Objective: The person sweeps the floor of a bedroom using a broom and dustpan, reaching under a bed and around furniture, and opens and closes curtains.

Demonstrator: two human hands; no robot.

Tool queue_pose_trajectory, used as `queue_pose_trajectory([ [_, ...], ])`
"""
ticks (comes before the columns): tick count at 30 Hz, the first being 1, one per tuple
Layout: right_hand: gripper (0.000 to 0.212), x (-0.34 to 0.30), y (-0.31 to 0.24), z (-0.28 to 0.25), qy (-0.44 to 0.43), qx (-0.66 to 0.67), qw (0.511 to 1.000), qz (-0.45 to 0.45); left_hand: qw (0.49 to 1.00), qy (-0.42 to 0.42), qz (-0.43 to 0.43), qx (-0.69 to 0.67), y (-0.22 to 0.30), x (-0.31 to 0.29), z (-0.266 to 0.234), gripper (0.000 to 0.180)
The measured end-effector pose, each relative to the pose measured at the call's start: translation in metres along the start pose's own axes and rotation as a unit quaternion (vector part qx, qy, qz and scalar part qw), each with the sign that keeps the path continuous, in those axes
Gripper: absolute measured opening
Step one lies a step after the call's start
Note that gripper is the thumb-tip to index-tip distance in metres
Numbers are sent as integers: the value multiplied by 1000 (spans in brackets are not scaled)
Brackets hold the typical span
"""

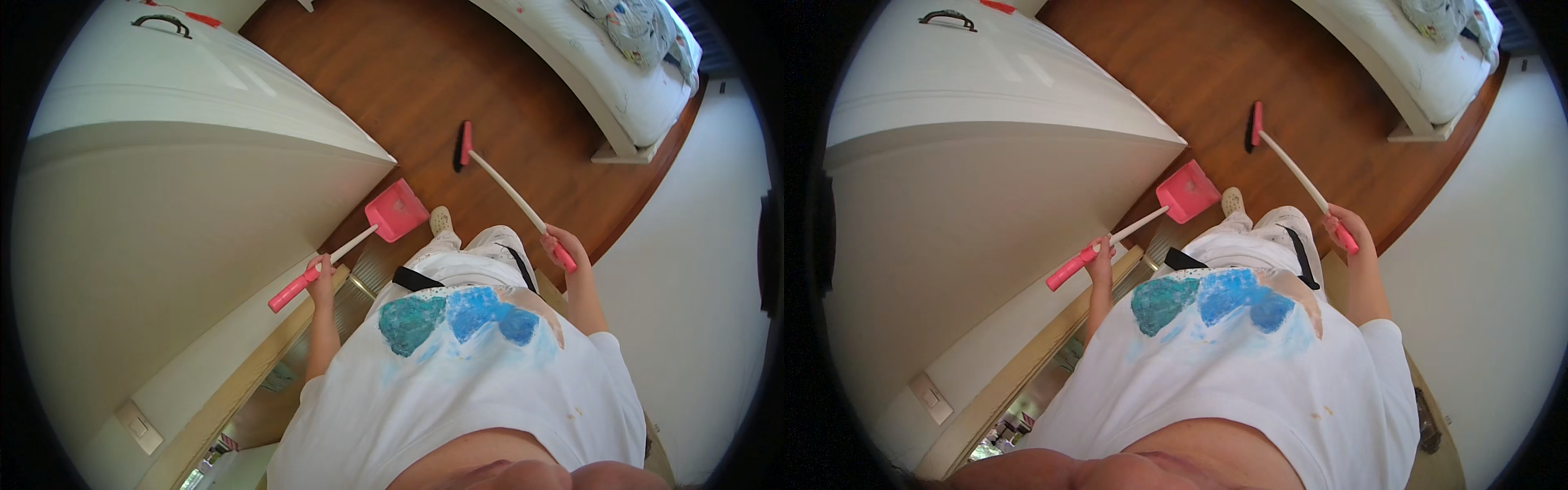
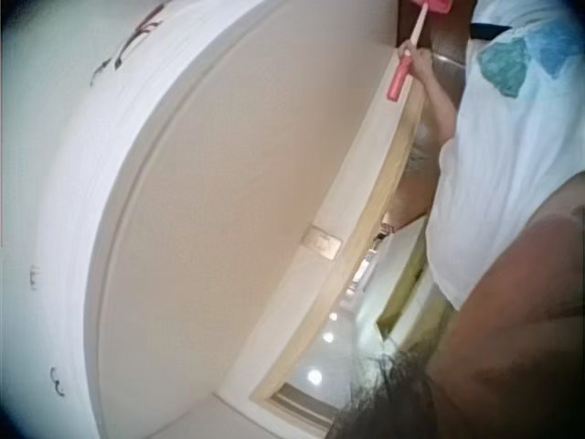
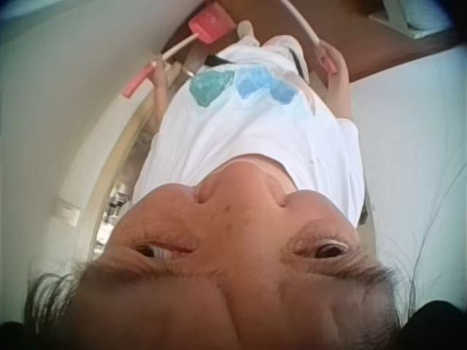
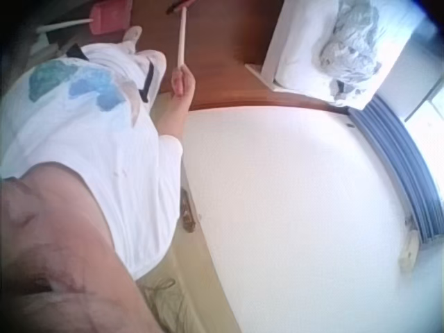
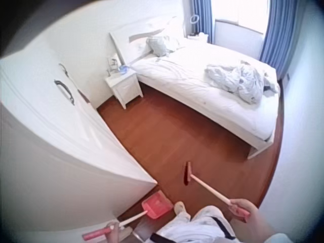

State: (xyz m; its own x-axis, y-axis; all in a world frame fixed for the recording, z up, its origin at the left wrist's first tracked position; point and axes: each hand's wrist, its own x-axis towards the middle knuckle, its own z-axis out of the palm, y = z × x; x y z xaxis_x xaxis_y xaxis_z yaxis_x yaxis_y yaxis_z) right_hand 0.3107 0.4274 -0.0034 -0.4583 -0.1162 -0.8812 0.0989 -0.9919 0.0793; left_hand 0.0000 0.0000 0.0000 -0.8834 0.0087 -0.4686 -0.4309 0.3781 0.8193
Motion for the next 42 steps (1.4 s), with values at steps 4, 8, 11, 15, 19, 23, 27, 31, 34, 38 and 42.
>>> queue_pose_trajectory([
  [4, 10, 22, 42, 46, 16, -4, 999, -37, 993, 68, 44, 82, 20, 12, -60, 19],
  [8, 10, -54, -142, 30, 83, -97, 985, -114, 995, 96, -8, 40, 1, -42, 128, 19],
  [11, 18, -39, -192, 79, 47, -70, 991, -107, 995, 91, 13, 36, 44, 1, 131, 21],
  [15, 25, 51, -159, 113, -14, -58, 998, -27, 968, 208, -80, -114, -1, 44, 30, 39],
  [19, 30, 66, -176, 171, 5, -240, 968, -72, 894, 312, -223, -233, -20, 43, 2, 53],
  [23, 26, 76, -211, 204, -29, -408, 910, -61, 875, 248, -328, -255, -40, 18, -40, 50],
  [27, 34, 88, -243, 238, -23, -462, 884, -67, 877, 227, -336, -258, 23, 22, 51, 40],
  [31, 36, 116, -269, 287, -41, -520, 849, -80, 987, -137, -80, 28, 45, 52, 115, 25],
  [34, 35, 144, -286, 331, -16, -558, 821, -121, 955, -92, -265, -100, 126, 82, 192, 25],
  [38, 36, 161, -313, 391, -25, -549, 830, -92, 967, -93, -215, -101, 102, 129, 233, 32],
  [42, 36, 181, -330, 457, -18, -588, 800, -114, 939, -185, -259, -134, 39, 191, 262, 40],
])
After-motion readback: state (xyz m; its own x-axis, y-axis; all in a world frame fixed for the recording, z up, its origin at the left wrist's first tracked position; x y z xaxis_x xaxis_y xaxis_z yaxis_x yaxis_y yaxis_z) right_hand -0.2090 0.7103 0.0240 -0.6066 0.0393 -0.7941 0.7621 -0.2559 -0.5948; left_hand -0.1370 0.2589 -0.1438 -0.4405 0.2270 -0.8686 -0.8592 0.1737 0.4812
